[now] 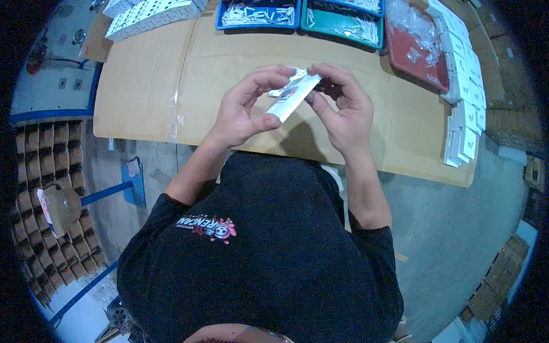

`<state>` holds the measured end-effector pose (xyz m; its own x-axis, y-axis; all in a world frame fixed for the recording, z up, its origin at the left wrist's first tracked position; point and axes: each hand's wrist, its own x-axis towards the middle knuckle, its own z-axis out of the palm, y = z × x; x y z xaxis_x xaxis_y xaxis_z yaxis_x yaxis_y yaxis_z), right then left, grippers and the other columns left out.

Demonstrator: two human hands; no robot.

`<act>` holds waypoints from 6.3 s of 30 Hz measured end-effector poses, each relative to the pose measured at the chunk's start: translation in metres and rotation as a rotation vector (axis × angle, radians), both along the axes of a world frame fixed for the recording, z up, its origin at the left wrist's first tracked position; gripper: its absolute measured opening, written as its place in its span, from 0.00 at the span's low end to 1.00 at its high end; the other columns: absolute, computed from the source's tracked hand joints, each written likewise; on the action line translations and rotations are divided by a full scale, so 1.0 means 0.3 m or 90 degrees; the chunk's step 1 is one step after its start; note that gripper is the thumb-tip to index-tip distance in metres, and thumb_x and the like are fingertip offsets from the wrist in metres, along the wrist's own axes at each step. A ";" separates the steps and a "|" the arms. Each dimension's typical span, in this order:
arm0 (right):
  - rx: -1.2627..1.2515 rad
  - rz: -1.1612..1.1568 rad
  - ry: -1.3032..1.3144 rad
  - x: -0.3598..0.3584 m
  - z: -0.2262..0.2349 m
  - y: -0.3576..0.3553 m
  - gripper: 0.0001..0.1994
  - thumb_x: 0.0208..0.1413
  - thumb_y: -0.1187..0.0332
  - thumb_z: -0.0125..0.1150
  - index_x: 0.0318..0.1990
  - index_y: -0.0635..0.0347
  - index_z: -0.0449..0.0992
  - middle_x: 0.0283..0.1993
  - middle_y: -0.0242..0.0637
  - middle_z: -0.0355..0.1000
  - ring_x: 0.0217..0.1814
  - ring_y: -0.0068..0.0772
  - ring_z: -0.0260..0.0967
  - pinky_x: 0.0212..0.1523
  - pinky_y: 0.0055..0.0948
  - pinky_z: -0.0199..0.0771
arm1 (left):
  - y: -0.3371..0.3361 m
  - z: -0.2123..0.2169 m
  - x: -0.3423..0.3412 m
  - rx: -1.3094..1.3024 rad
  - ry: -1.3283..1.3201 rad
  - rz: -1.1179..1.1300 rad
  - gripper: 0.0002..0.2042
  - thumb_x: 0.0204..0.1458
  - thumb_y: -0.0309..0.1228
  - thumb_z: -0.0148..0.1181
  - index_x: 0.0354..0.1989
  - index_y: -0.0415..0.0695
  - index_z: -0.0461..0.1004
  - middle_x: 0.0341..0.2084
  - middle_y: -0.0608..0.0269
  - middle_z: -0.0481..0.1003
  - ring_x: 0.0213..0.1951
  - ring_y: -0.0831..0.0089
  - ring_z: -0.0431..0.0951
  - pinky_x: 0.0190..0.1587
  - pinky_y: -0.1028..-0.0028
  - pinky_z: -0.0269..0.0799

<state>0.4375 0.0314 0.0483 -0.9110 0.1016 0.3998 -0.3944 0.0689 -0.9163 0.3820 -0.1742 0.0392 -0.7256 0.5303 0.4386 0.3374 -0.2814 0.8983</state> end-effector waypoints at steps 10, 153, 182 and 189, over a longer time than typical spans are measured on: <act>-0.066 0.134 0.025 0.041 0.011 -0.118 0.30 0.54 0.69 0.70 0.64 0.66 0.66 0.60 0.48 0.72 0.61 0.42 0.71 0.63 0.40 0.70 | 0.020 -0.053 0.034 0.012 0.003 0.156 0.25 0.49 0.34 0.75 0.54 0.39 0.73 0.47 0.56 0.78 0.47 0.67 0.80 0.48 0.70 0.77; 0.527 0.080 0.313 -0.284 -0.251 -0.386 0.25 0.35 0.73 0.74 0.47 0.53 0.76 0.69 0.56 0.58 0.68 0.63 0.59 0.63 0.53 0.66 | -0.269 -0.338 -0.089 -0.262 -0.277 0.353 0.52 0.42 0.34 0.72 0.75 0.41 0.44 0.55 0.42 0.72 0.58 0.55 0.74 0.59 0.64 0.71; 0.599 0.374 0.032 -0.710 -0.342 -0.899 0.21 0.50 0.58 0.72 0.48 0.56 0.73 0.63 0.50 0.60 0.70 0.61 0.54 0.67 0.66 0.52 | -1.504 0.081 -1.614 -0.373 -0.072 0.981 0.42 0.47 0.28 0.74 0.72 0.44 0.57 0.52 0.50 0.75 0.49 0.61 0.79 0.47 0.67 0.80; 0.613 0.434 -0.012 -0.719 -0.384 -0.870 0.19 0.52 0.57 0.71 0.48 0.52 0.74 0.67 0.46 0.60 0.71 0.57 0.55 0.67 0.66 0.52 | -1.589 0.003 -1.694 0.061 0.000 0.418 0.38 0.54 0.19 0.65 0.74 0.47 0.54 0.62 0.49 0.68 0.56 0.60 0.76 0.55 0.65 0.79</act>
